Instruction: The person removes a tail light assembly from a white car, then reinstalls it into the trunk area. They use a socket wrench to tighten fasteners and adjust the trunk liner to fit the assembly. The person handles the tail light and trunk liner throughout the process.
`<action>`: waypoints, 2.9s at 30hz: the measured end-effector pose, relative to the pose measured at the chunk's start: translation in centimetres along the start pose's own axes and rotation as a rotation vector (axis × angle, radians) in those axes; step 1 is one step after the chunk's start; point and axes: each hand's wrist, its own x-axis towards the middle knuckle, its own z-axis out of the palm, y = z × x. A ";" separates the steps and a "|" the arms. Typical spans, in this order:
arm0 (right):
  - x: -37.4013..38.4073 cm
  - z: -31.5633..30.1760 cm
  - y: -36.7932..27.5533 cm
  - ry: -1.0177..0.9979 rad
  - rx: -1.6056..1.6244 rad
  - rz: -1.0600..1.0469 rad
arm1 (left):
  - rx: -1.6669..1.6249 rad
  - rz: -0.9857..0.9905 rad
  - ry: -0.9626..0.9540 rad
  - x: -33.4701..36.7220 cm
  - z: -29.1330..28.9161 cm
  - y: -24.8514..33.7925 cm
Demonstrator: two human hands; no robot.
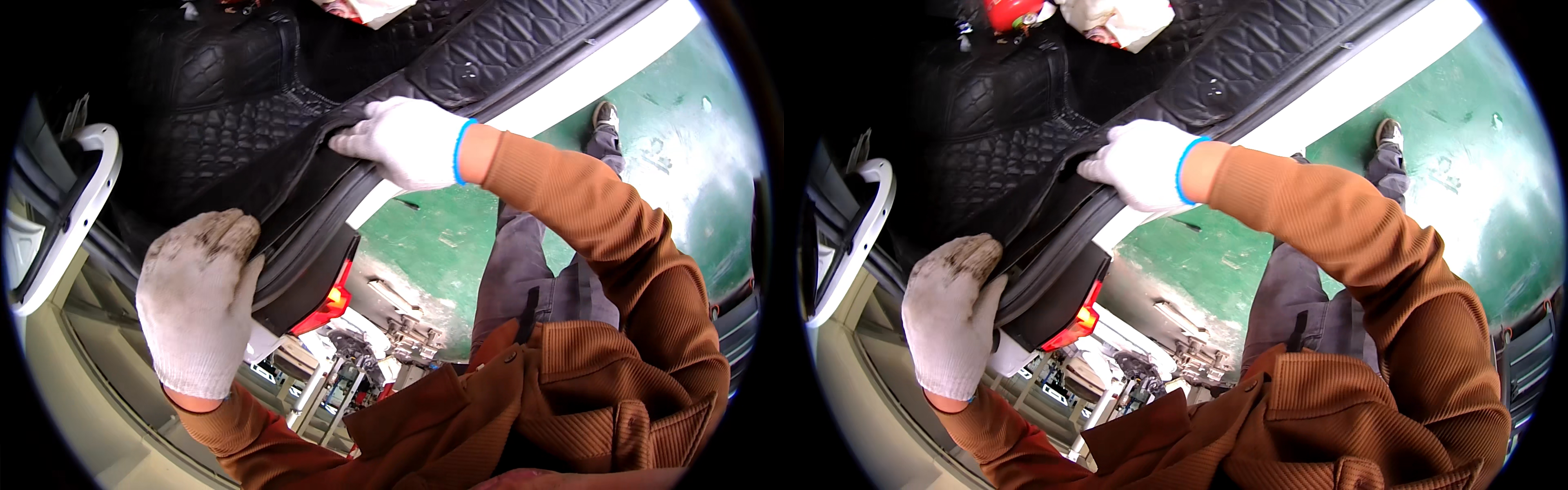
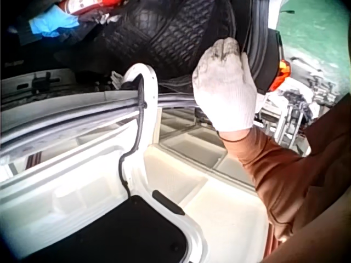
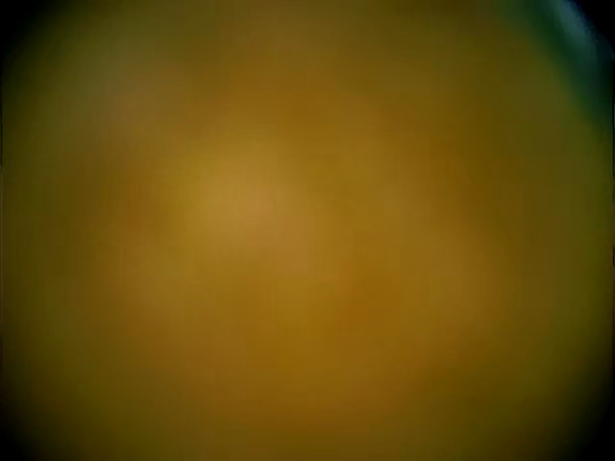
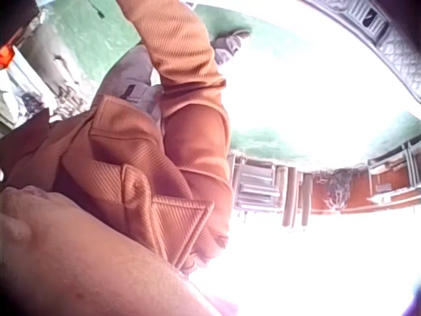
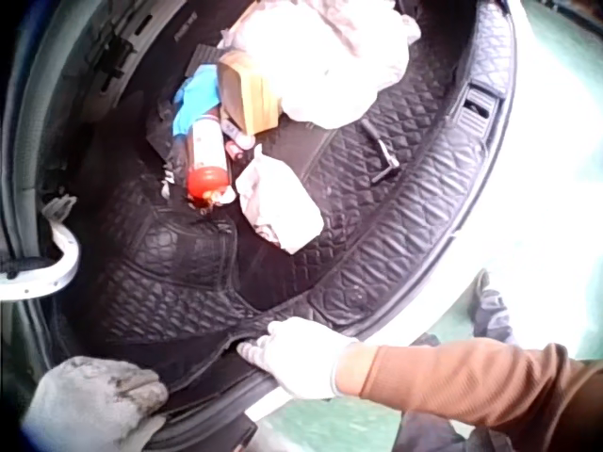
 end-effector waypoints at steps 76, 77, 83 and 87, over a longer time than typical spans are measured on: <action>-2.7 5.1 -7.3 0.588 0.017 0.436 | -0.237 -0.141 0.707 -5.4 6.7 -7.4; -1.9 5.0 -7.8 0.562 0.018 0.461 | -0.254 -0.142 0.709 -5.3 6.7 -7.3; -1.5 4.4 -9.4 0.633 0.159 0.246 | -0.250 -0.124 0.712 -5.0 6.1 -7.1; 0.6 2.8 -13.2 0.617 0.261 0.117 | -0.216 -0.110 0.703 -5.0 5.8 -7.6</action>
